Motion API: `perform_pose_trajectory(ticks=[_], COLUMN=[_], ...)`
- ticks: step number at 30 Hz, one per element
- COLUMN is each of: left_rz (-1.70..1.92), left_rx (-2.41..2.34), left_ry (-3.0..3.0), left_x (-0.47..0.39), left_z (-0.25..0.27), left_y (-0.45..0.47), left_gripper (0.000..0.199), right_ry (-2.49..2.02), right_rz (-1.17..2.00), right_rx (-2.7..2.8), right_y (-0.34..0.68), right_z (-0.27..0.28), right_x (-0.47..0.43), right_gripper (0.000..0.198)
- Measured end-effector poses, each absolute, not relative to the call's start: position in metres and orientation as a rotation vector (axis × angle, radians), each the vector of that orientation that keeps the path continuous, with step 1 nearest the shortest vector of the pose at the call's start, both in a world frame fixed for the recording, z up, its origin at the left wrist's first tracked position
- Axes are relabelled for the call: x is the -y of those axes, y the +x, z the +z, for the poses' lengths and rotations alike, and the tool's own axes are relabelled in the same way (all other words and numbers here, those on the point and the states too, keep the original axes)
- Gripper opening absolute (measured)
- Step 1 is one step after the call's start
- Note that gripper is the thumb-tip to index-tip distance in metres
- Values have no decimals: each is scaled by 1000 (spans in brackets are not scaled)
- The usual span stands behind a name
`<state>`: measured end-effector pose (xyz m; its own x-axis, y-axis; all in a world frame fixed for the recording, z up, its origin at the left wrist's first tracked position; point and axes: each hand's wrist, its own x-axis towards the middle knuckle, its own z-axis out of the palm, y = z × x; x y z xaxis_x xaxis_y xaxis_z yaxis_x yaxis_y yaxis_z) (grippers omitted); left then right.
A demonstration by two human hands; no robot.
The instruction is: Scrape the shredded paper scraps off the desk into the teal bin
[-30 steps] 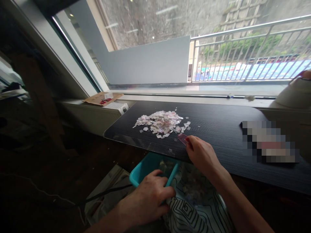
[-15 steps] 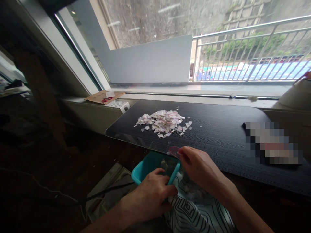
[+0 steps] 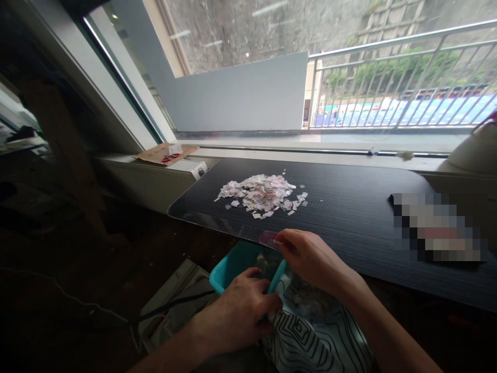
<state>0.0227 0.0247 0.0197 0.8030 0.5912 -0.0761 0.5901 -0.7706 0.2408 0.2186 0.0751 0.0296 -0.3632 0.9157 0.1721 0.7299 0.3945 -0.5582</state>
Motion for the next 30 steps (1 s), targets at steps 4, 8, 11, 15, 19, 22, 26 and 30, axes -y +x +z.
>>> perform_pose_trajectory(ticks=[4, 8, 11, 15, 19, 22, 26, 30], left_rz=[6, 32, 31, 11, 33, 41, 25, 21], left_rx=[-920, -920, -924, -933, -938, -941, -948, -946], left_ry=[2747, 2738, 2763, 2783, 2766, 2763, 2776, 2779], left_x=[-25, -25, -26, -26, -26, -26, -26, -26], left_z=[20, 19, 18, 17, 16, 17, 18, 17], left_y=[22, 20, 20, 20, 20, 19, 20, 20], left_gripper=[14, 13, 14, 15, 14, 14, 14, 14], right_ry=[-1460, -1404, -1397, -1475, -1406, -1405, -1520, -1460], right_rz=[416, 541, 583, 455, 609, 677, 540, 666], right_rx=[2145, 2204, 2185, 2113, 2196, 2202, 2119, 2188], right_y=[218, 218, 221, 224, 221, 220, 224, 225], right_z=[29, 28, 26, 23, 27, 31, 31, 30], right_x=[-79, -78, -76, -81, -78, -76, -83, -87], right_gripper=[19, 21, 21, 20, 20, 20, 19, 20])
